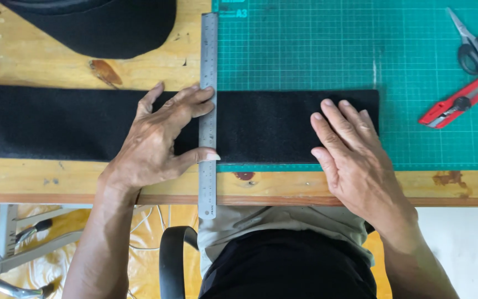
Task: The person aligns a long strip of black fabric on a green cutting mat, places a metal ruler across it, and uses a red utility knife to cut the fabric along the ruler's edge. The person then folds the fabric and repeats the measuring and cutting process.
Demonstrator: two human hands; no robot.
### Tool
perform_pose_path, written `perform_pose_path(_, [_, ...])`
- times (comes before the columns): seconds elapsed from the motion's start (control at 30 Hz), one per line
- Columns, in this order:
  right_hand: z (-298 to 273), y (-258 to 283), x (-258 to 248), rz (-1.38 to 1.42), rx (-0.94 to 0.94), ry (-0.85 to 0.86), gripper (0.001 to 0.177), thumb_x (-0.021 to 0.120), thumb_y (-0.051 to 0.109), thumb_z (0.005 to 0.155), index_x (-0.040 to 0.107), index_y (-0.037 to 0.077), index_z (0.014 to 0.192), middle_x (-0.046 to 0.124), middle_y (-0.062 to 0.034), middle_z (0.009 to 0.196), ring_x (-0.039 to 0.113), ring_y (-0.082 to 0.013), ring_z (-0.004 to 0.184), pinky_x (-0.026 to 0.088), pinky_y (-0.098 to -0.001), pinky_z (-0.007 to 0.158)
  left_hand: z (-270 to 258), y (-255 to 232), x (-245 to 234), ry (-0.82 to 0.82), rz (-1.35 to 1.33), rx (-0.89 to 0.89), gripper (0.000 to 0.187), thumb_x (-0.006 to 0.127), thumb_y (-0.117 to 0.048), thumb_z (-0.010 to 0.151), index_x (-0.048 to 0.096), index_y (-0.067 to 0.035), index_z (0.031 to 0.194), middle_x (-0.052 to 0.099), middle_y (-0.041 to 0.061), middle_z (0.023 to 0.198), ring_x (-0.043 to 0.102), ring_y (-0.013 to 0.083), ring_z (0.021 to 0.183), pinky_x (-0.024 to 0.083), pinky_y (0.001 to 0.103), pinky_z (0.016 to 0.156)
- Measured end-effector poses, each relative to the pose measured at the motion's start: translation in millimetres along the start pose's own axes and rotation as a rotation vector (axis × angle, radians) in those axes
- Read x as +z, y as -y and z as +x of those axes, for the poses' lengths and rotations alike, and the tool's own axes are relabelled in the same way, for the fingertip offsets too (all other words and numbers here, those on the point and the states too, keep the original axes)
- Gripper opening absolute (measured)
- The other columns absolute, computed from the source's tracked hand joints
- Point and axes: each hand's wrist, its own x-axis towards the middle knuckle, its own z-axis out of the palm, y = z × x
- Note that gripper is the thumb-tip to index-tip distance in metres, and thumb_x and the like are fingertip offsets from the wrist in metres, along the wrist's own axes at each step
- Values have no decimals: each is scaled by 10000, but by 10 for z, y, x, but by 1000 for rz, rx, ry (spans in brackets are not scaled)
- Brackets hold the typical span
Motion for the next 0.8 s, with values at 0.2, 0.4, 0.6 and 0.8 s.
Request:
perform_pose_path(0.2, [53,199,13,-120,70,-23,475,580,190,1052,548,-16,1479,489,-222,1586,470,-428,1462,398,-589,1204,8,-22,-1,2,-9,-9,723,704,-504,882,556,-28,1405,495,99,1583,436,284,1497,135,595,1228])
perform_pose_path(0.4, [83,272,114,-56,225,-23,504,607,241,1017,520,-28,1433,421,-235,1600,402,-467,1461,318,-661,1189,30,-31,32,-32,29,-3,697,707,-487,866,573,-54,1395,555,90,1539,489,267,1471,154,513,1252])
perform_pose_path(0.6, [112,300,61,-54,231,-16,462,555,255,1034,493,-1,1415,345,-309,1601,358,-525,1459,315,-685,1181,18,-7,56,-40,65,2,701,761,-449,832,584,-74,1397,565,108,1537,473,251,1489,136,439,1266])
perform_pose_path(0.8, [143,318,4,-99,260,-9,450,548,273,1018,509,23,1390,331,-355,1588,360,-509,1458,335,-620,1186,7,12,69,-15,45,-40,733,767,-448,811,575,-89,1421,538,83,1562,452,225,1499,112,432,1264])
